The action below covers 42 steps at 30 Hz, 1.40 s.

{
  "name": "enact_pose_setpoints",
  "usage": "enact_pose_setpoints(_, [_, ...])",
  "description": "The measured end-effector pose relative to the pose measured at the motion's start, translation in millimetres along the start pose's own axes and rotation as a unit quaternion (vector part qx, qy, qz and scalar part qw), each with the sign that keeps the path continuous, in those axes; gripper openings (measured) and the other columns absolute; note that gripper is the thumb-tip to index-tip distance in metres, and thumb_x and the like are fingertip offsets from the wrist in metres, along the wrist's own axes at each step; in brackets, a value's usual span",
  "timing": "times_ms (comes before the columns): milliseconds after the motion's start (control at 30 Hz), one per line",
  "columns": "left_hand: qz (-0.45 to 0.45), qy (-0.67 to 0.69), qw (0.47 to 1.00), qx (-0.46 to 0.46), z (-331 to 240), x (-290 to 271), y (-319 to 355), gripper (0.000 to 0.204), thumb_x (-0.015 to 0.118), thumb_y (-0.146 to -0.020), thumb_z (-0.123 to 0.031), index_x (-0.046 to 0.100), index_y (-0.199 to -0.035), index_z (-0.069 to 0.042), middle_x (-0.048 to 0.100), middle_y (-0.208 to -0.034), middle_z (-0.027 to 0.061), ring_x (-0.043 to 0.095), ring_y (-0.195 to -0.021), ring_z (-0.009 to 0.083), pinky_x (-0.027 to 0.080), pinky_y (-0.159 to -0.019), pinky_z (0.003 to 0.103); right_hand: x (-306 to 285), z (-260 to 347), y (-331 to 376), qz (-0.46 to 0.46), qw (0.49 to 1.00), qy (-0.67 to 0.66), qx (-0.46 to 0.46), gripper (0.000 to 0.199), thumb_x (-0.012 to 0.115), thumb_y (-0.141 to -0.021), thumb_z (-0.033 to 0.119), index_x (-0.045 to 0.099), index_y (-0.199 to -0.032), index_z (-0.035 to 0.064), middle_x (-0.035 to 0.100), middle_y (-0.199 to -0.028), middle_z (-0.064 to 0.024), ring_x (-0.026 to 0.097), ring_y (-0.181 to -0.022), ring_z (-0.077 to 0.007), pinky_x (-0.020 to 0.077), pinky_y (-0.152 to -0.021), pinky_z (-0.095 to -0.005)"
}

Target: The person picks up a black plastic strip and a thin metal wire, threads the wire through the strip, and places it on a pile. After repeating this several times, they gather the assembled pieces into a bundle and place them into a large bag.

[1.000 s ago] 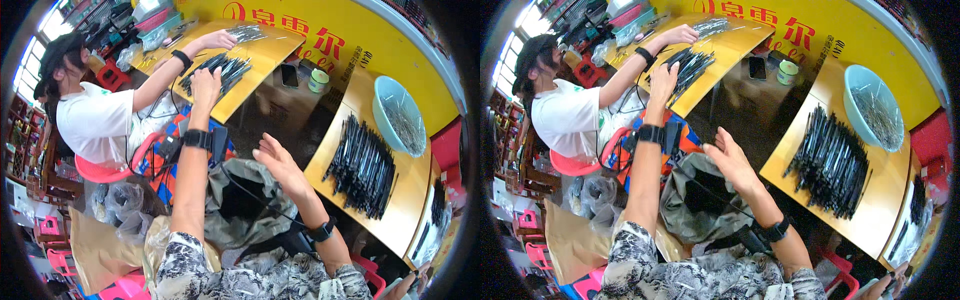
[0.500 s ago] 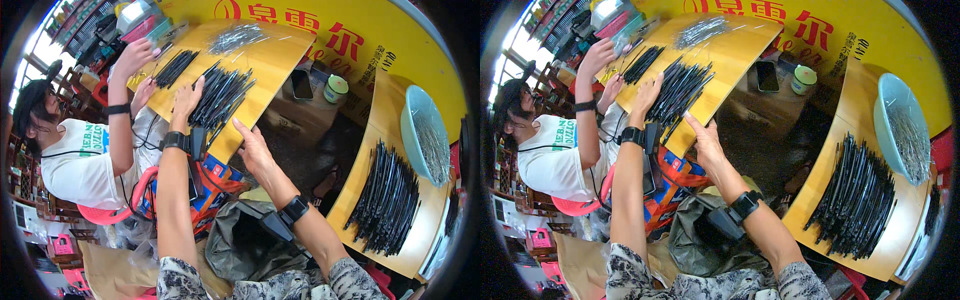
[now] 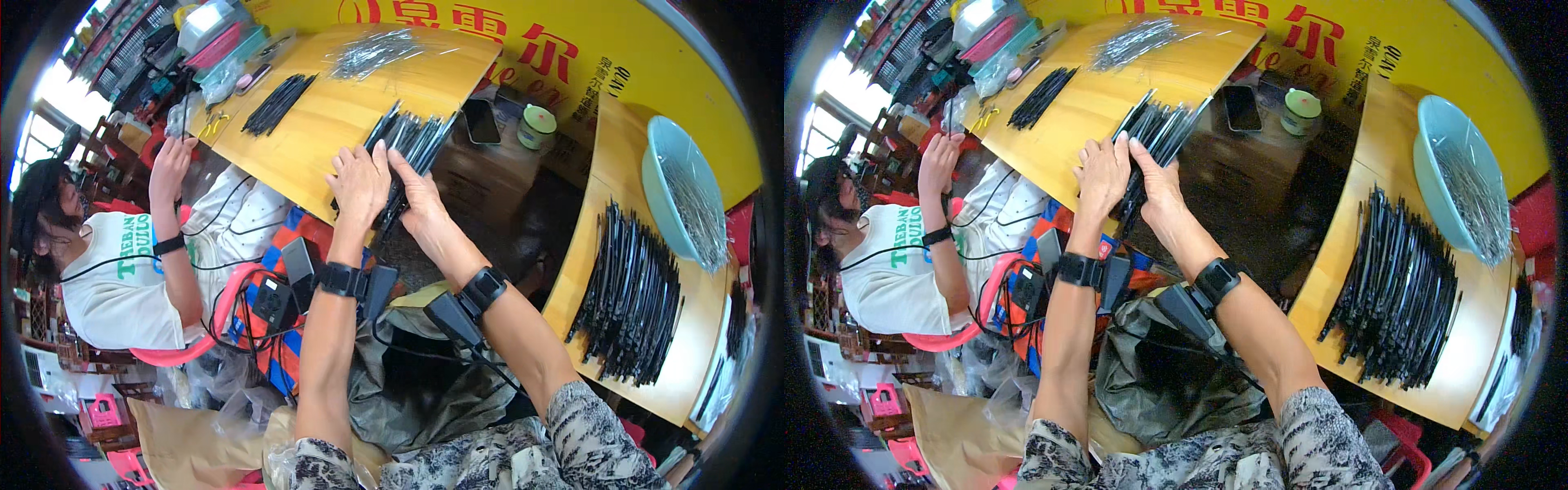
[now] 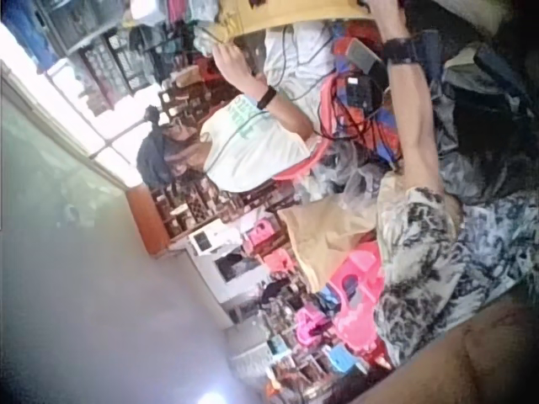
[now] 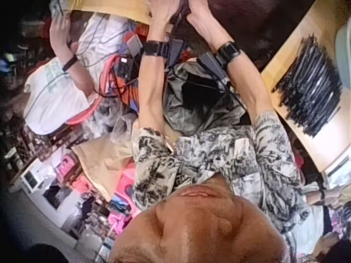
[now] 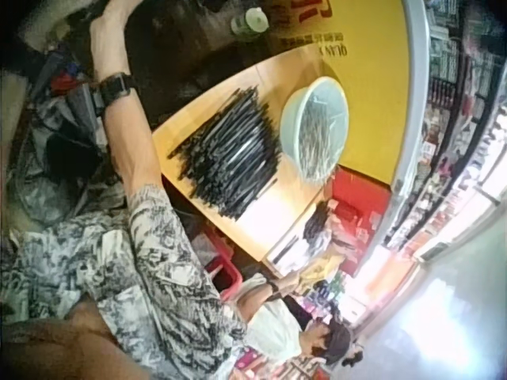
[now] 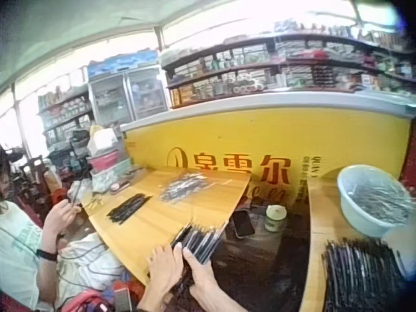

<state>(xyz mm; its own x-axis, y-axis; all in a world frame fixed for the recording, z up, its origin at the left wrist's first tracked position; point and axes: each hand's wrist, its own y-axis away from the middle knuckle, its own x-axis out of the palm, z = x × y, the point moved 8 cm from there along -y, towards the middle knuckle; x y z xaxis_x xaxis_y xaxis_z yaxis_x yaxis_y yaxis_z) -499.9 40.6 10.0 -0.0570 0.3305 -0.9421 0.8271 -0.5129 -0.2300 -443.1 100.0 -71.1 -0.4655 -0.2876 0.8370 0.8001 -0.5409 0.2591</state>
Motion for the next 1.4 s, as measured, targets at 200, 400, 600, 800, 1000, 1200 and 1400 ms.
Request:
enact_pose_setpoints(200, [0.022, 0.112, 0.993, -0.008, -10.9, -3.6, 19.8, 0.061, 0.025, -0.092, -0.044, 0.056, -0.101, 0.008, 0.049, -0.107, 0.0276, 0.044, -0.104, 0.0401, 0.034, -0.088, 0.051, 3.8, 6.1, 27.1, 0.033, 0.996, -0.047, 0.075, 0.023, 0.071, -0.076, 0.019, 0.063, -0.094, 0.0073, 0.064, -0.088, -0.0058, 0.062, -0.075, -0.0169, 0.0520, -0.067, -0.0330])
enact_pose_setpoints(400, [0.108, 0.220, 0.970, -0.006, -19.2, 12.5, 27.4, 0.073, 0.023, -0.090, -0.054, 0.058, -0.097, 0.010, 0.056, -0.096, 0.0335, 0.051, -0.096, 0.0454, 0.037, -0.087, 0.047, -1.7, 16.3, 49.8, 0.028, 0.996, -0.039, 0.078, 0.014, 0.063, -0.080, 0.012, 0.061, -0.091, 0.0043, 0.064, -0.083, -0.0067, 0.063, -0.071, -0.0180, 0.0537, -0.062, -0.0321])
enact_pose_setpoints(600, [0.189, 0.407, 0.894, -0.003, -41.9, 30.7, 53.8, 0.082, 0.025, -0.086, -0.063, 0.060, -0.095, 0.010, 0.057, -0.096, 0.0324, 0.054, -0.099, 0.0410, 0.039, -0.087, 0.042, -30.4, 22.6, 71.1, -0.021, 0.997, -0.015, 0.070, 0.015, 0.064, -0.078, 0.011, 0.061, -0.092, 0.0046, 0.064, -0.083, -0.0065, 0.062, -0.071, -0.0179, 0.0528, -0.062, -0.0325])
enact_pose_setpoints(800, [0.155, 0.353, 0.923, 0.001, -43.9, 20.7, 65.3, 0.081, 0.033, -0.082, -0.067, 0.062, -0.087, 0.008, 0.059, -0.093, 0.0275, 0.055, -0.094, 0.0370, 0.039, -0.088, 0.040, -17.8, 43.5, 95.3, 0.002, 0.999, 0.033, 0.016, 0.020, 0.065, -0.077, 0.010, 0.059, -0.095, 0.0054, 0.063, -0.087, -0.0055, 0.061, -0.076, -0.0164, 0.0511, -0.066, -0.0306])
enact_pose_setpoints(1000, [0.213, 0.687, 0.694, 0.005, -98.0, -50.3, 108.1, 0.043, 0.057, -0.086, -0.037, 0.054, -0.108, 0.000, 0.060, -0.092, 0.0071, 0.057, -0.081, 0.0130, 0.046, -0.073, 0.026, 12.6, 91.3, 144.0, 0.045, 0.988, 0.090, -0.115, 0.040, 0.069, -0.071, 0.006, 0.051, -0.107, 0.0051, 0.060, -0.093, -0.0037, 0.058, -0.083, -0.0148, 0.0467, -0.074, -0.0296])
enact_pose_setpoints(1200, [0.225, 0.640, 0.727, 0.110, -176.8, -79.1, 153.4, 0.049, 0.066, -0.079, -0.033, 0.050, -0.109, 0.003, 0.059, -0.096, 0.0103, 0.057, -0.084, 0.0144, 0.045, -0.076, 0.026, -3.2, 169.2, 226.7, -0.001, 0.969, 0.138, -0.204, 0.043, 0.071, -0.070, 0.009, 0.050, -0.108, 0.0035, 0.059, -0.094, -0.0049, 0.057, -0.080, -0.0139, 0.0478, -0.072, -0.0291])
enact_pose_setpoints(1400, [0.231, 0.702, 0.631, 0.234, -307.8, -100.6, 249.7, 0.060, 0.075, -0.068, -0.027, 0.042, -0.106, 0.007, 0.060, -0.090, 0.0152, 0.058, -0.081, 0.0173, 0.048, -0.072, 0.030, -101.4, 276.2, 329.3, -0.186, 0.877, 0.291, -0.334, 0.040, 0.070, -0.068, 0.005, 0.050, -0.102, -0.0020, 0.059, -0.089, -0.0067, 0.057, -0.077, -0.0135, 0.0478, -0.069, -0.0282])
